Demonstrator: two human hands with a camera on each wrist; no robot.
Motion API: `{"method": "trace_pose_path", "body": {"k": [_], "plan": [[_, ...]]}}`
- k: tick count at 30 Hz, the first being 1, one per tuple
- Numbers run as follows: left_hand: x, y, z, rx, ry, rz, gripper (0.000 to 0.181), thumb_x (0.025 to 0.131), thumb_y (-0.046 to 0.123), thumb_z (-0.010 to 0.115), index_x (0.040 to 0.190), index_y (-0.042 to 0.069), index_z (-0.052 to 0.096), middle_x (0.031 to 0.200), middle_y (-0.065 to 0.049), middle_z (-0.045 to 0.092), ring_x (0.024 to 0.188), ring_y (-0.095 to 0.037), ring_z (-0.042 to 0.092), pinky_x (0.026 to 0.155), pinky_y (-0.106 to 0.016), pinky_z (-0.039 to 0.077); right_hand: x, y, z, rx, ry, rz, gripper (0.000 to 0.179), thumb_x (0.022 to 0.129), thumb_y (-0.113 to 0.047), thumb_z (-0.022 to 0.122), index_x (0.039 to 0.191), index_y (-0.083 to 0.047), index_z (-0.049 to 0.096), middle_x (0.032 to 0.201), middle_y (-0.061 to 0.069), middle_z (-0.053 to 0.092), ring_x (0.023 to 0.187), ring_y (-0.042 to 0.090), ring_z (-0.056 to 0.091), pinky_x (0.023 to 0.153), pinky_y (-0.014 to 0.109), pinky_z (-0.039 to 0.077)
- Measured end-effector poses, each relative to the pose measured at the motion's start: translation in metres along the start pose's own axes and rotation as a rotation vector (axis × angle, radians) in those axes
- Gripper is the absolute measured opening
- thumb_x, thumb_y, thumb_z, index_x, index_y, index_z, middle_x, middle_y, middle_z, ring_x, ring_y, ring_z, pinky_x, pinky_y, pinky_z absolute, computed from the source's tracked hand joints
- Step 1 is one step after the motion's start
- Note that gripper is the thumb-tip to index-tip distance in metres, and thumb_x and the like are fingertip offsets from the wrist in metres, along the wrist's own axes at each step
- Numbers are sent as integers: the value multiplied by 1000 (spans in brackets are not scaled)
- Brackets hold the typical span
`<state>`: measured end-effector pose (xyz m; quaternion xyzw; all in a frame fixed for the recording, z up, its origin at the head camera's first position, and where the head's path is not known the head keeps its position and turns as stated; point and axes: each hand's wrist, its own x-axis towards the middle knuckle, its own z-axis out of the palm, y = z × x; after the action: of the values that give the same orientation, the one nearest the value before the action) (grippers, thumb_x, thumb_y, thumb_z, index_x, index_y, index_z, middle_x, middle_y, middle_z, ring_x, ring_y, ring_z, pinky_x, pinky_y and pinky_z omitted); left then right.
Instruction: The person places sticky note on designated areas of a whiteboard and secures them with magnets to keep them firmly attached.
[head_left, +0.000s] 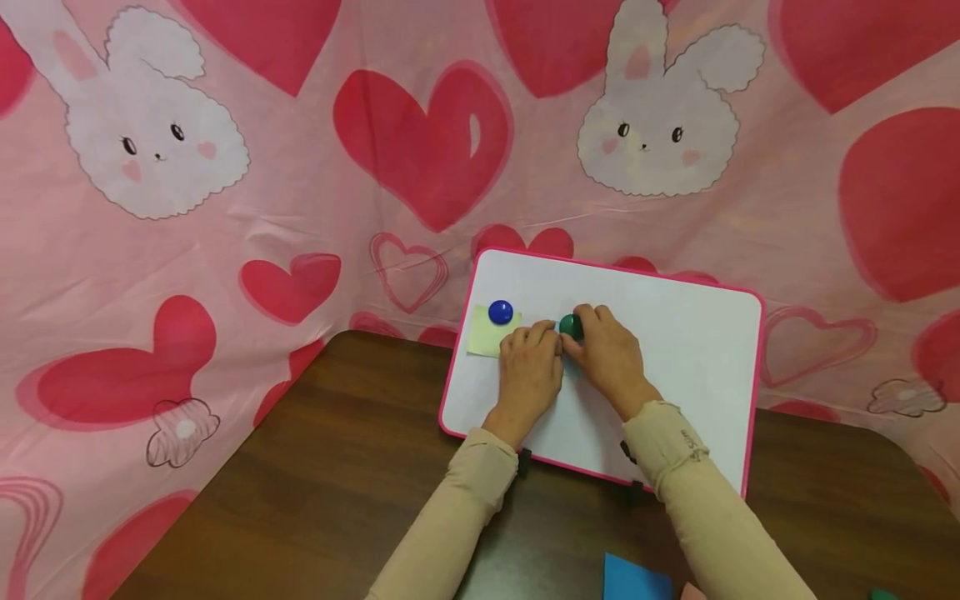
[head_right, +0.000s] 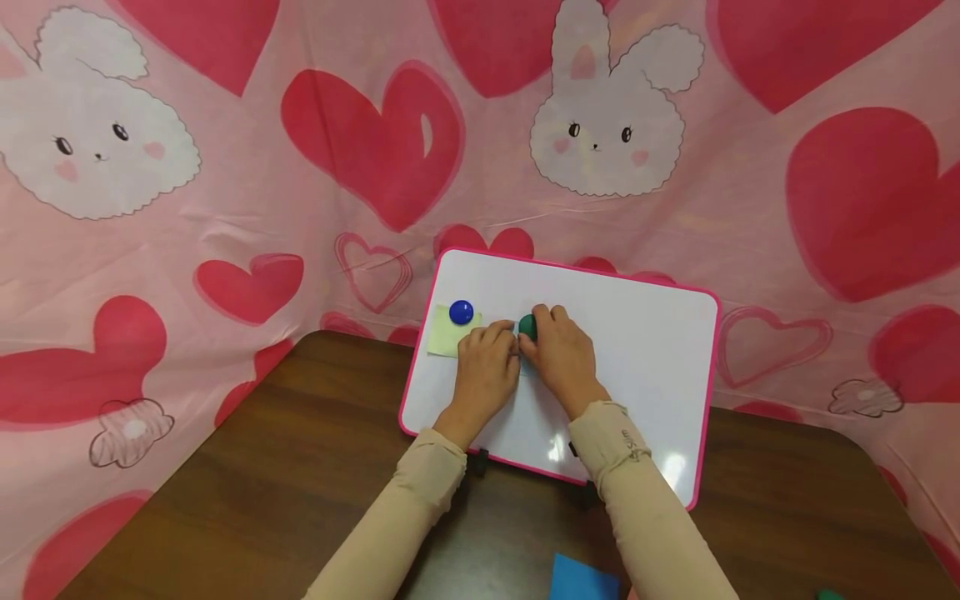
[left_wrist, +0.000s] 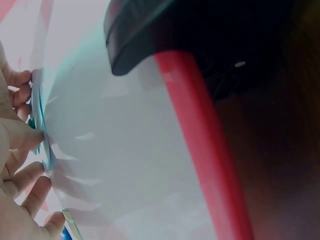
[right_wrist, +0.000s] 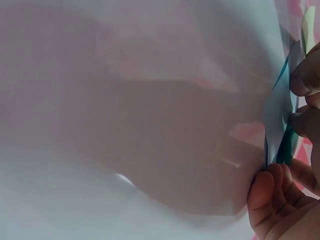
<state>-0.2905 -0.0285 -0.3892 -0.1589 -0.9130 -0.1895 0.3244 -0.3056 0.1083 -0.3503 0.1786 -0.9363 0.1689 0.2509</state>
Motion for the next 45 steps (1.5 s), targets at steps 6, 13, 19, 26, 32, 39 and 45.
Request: {"method": "trace_pose_path", "body": {"k": [6,13,19,26,32,39,45], "plan": [[1,0,1,-8,-4,9,3,93,14,68,90,16,67,131,0,63,110,-23,56,96,-42,41,-2,1,-2,9,-27,38,53,90,-22,78,129,6,56,109,26,60,94,39,64,84,53,54],[0,-1,2,-5,-34,11,5,92,15,71,97,15,70,133,-1,62,112,-23,56,99,-44,41,-22,6,-23,114,-99,149,54,94,-21,70,138,3,51,108,21,60,91,34,59,81,50,53],[2,0,-3,-37,-103,2,10,92,15,70,102,14,73,139,-4,59,116,-25,54,102,-45,40,-64,25,-52,235,-77,226,43,96,-19,67,133,-1,57,92,13,60,77,27,58,60,37,49],[5,5,-6,-32,-181,-9,14,94,18,68,107,15,74,139,-5,59,119,-25,53,104,-45,38,-134,55,-77,261,-103,370,38,97,-27,67,127,-5,63,92,6,64,78,19,57,57,30,45],[0,10,-17,-48,-246,8,16,97,19,64,107,16,75,115,-2,65,105,-22,55,98,-40,41,-195,81,-84,323,-132,528,38,99,-29,67,128,-4,62,85,4,62,63,13,56,54,28,48],[-20,31,-33,-123,-487,100,17,98,24,63,107,17,74,96,4,68,88,-14,58,79,-29,48,-246,121,-86,422,-206,731,51,103,-36,59,133,5,54,83,4,63,66,15,62,59,30,55],[-52,61,-29,-125,-706,154,11,99,27,63,99,21,73,82,11,63,73,-3,54,63,-21,46,-270,148,-87,356,-121,864,55,102,-39,58,128,10,54,80,1,65,62,16,63,55,32,55]]}}
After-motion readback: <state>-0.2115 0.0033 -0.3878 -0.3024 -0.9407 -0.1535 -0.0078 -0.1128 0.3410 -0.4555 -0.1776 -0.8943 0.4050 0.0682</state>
